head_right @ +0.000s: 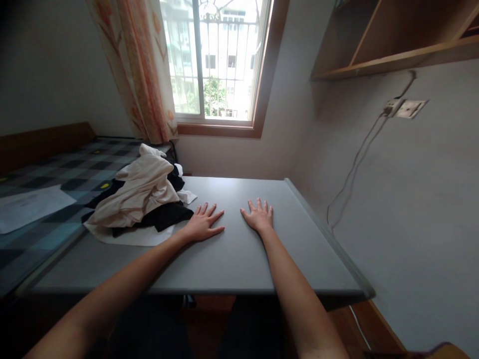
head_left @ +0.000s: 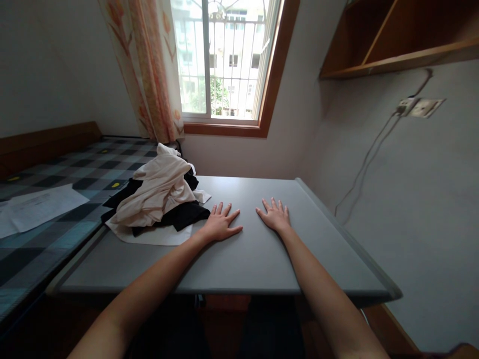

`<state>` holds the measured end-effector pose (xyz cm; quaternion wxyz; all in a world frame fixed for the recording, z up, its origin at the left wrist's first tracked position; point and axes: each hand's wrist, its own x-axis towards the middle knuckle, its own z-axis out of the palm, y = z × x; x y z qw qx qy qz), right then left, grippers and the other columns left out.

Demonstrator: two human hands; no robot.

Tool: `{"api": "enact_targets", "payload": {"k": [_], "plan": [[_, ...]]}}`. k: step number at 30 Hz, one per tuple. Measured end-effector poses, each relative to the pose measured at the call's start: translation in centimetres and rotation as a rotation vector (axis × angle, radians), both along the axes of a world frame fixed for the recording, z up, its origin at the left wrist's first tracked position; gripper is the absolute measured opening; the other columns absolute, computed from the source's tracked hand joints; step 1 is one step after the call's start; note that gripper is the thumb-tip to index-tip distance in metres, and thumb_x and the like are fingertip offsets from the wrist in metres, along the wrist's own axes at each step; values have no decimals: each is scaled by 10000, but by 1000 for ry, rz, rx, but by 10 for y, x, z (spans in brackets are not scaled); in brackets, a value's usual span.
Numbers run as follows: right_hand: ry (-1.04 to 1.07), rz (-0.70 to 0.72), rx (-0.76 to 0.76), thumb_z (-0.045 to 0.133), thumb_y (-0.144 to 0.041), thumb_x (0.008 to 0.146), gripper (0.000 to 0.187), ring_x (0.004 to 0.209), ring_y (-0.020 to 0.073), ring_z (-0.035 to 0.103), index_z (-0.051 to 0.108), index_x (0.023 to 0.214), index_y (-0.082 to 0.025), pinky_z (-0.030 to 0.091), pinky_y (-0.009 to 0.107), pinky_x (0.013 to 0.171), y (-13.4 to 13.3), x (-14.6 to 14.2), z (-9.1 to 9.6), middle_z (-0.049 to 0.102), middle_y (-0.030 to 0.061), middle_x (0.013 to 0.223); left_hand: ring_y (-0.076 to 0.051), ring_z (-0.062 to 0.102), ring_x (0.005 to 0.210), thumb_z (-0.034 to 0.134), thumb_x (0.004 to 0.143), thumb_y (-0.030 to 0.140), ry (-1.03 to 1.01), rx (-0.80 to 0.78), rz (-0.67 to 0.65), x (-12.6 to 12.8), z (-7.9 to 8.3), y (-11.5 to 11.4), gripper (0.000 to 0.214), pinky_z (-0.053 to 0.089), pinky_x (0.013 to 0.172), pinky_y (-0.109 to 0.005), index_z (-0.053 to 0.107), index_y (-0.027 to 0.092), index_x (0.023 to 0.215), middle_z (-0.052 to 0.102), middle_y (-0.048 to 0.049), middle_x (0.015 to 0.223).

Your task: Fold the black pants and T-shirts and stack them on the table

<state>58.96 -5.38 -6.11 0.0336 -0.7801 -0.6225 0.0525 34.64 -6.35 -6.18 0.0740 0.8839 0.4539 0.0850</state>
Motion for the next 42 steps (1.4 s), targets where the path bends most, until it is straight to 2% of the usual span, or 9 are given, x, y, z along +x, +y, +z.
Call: {"api": "enact_targets", "payload": {"k": [25,35,39,42], "plan": [[-12,0,-1,254,-695,919,731,1488,328,133,268,1547,-322,102,515,1172,0,1,0,179,78,1633,-408,120,1475,372,863,758,4,-38,4,-1,0,2,777,116,1180,-542,361,326,1509,232,-80,1614],[8,9,12,271,-690,918,730,1483,338,146,290,1542,-312,110,534,1166,1,2,-1,194,89,1628,-399,133,1475,417,856,739,-28,-41,9,-2,2,1,755,113,1177,-543,398,330,1490,261,-62,1606],[12,11,22,282,-684,920,727,1483,337,143,302,1539,-304,107,533,1166,1,3,-2,204,92,1625,-408,138,1472,436,862,721,-43,-44,-2,-2,3,1,746,116,1173,-562,411,311,1485,264,-83,1602],[21,18,40,314,-666,923,711,1479,338,163,332,1529,-296,122,534,1164,0,4,-2,220,97,1620,-403,192,1461,496,870,658,-65,-49,-16,-5,3,5,727,154,1173,-557,439,255,1471,315,-121,1576]]}}
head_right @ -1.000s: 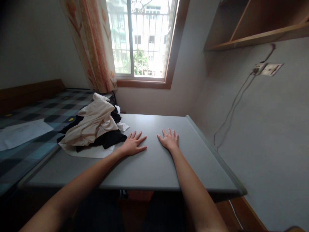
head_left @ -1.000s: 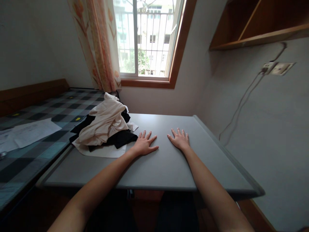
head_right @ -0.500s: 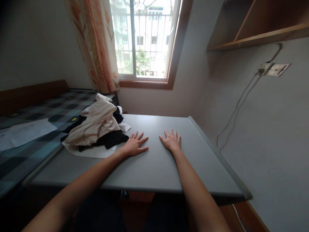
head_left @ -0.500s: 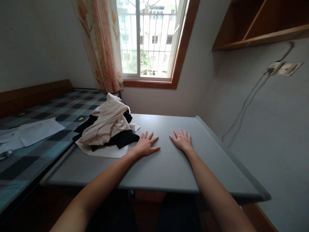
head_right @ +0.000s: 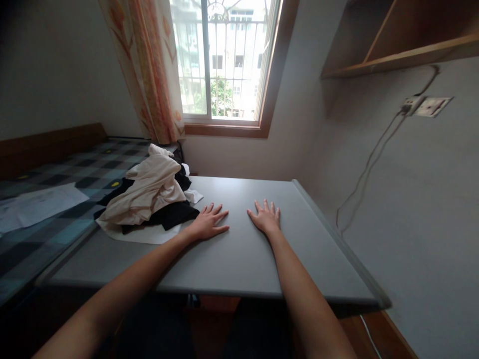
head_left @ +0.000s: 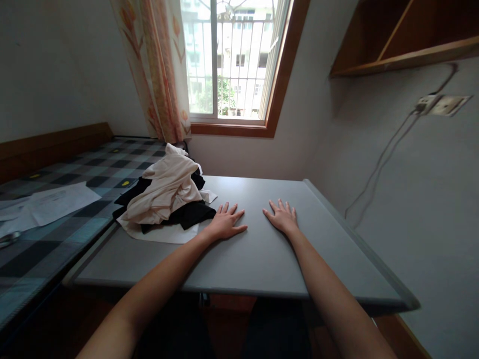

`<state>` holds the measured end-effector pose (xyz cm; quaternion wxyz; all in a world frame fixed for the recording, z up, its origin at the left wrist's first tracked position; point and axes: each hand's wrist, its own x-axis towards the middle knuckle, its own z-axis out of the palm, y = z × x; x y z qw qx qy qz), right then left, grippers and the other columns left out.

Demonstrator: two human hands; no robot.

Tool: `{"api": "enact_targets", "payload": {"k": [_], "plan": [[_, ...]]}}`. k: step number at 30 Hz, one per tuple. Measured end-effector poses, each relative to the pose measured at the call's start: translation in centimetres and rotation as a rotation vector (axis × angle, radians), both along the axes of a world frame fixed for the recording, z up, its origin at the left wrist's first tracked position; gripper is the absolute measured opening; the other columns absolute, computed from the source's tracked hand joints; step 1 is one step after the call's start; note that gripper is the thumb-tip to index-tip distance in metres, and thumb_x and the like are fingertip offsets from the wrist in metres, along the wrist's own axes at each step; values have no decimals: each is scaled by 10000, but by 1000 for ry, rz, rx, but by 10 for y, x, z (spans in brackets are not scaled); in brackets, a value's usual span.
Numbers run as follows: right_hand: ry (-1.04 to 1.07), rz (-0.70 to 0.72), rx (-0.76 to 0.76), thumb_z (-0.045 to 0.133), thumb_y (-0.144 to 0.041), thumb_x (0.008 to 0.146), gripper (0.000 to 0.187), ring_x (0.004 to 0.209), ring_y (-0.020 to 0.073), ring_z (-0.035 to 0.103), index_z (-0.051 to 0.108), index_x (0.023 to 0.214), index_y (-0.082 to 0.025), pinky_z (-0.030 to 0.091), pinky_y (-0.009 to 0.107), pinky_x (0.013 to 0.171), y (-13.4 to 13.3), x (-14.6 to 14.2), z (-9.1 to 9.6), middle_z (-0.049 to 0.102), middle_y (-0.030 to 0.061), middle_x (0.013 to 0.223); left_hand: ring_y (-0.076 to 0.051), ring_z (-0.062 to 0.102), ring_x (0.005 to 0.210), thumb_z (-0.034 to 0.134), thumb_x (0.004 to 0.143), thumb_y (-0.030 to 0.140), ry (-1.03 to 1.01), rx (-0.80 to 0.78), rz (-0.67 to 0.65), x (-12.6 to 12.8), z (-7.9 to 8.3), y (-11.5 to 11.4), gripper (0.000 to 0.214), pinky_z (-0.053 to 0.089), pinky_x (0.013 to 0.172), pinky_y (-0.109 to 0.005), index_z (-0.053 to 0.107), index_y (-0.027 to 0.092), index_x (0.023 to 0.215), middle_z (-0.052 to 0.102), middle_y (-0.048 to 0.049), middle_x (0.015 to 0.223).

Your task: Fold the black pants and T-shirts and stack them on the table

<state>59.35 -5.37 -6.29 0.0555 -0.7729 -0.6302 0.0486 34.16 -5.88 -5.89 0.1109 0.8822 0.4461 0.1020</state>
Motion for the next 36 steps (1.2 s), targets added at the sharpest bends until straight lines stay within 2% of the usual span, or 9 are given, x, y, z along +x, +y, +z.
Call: {"api": "enact_targets", "payload": {"k": [4,7,13,17,23,28,31,33,36], "plan": [[52,30,48,394,-606,923,653,1465,347,210,431,1483,-271,165,547,1154,0,6,-1,280,98,1599,-298,341,1420,552,895,499,-135,78,-21,-8,6,9,637,275,1167,-450,450,205,1451,448,-130,1491],[123,26,124,438,-492,932,557,1439,318,287,517,1421,-237,198,529,1153,1,12,-3,384,92,1549,-252,290,1445,514,922,371,-256,289,62,-20,25,11,526,260,1182,-425,466,233,1427,417,-94,1508],[167,36,200,459,-406,922,482,1376,258,396,592,1340,-204,258,442,1141,5,18,-7,492,92,1473,-401,92,1473,572,851,292,-313,624,703,-71,77,11,663,140,1152,-631,369,220,1478,241,-138,1585],[116,42,160,475,-426,916,472,1385,274,377,615,1320,-226,255,452,1135,4,17,-6,464,99,1493,-450,364,1320,629,812,334,-225,521,852,-116,84,20,797,312,1049,-613,293,155,1512,410,-234,1440],[109,46,138,461,-431,927,478,1407,287,343,601,1338,-231,224,482,1147,3,15,-4,437,99,1513,-359,532,1083,534,881,194,-197,512,738,-137,100,24,424,390,968,-506,554,151,1303,572,-146,1162],[143,48,165,489,-410,911,450,1399,275,365,633,1294,-221,239,476,1149,2,16,-3,461,105,1495,-202,546,879,562,885,144,-861,439,407,-99,156,36,135,438,897,-374,623,104,998,612,-56,913],[270,42,228,512,-363,883,424,1344,253,450,659,1249,-209,302,437,1132,4,17,-2,549,99,1419,-145,559,831,508,942,224,-1168,319,233,-63,182,49,201,466,820,-305,587,114,1091,623,-31,915],[470,65,306,501,-363,877,439,1269,242,531,651,1252,-191,390,407,1078,6,17,0,610,104,1348,-132,576,839,538,926,258,-1322,223,161,-40,184,58,239,467,808,-281,559,125,1123,619,-26,946],[860,91,431,427,-496,906,549,1119,248,638,595,1305,-159,522,396,919,9,15,3,657,131,1266,-137,594,827,611,862,289,-1399,134,228,-14,155,67,247,471,771,-252,542,151,1055,608,-10,900]]}}
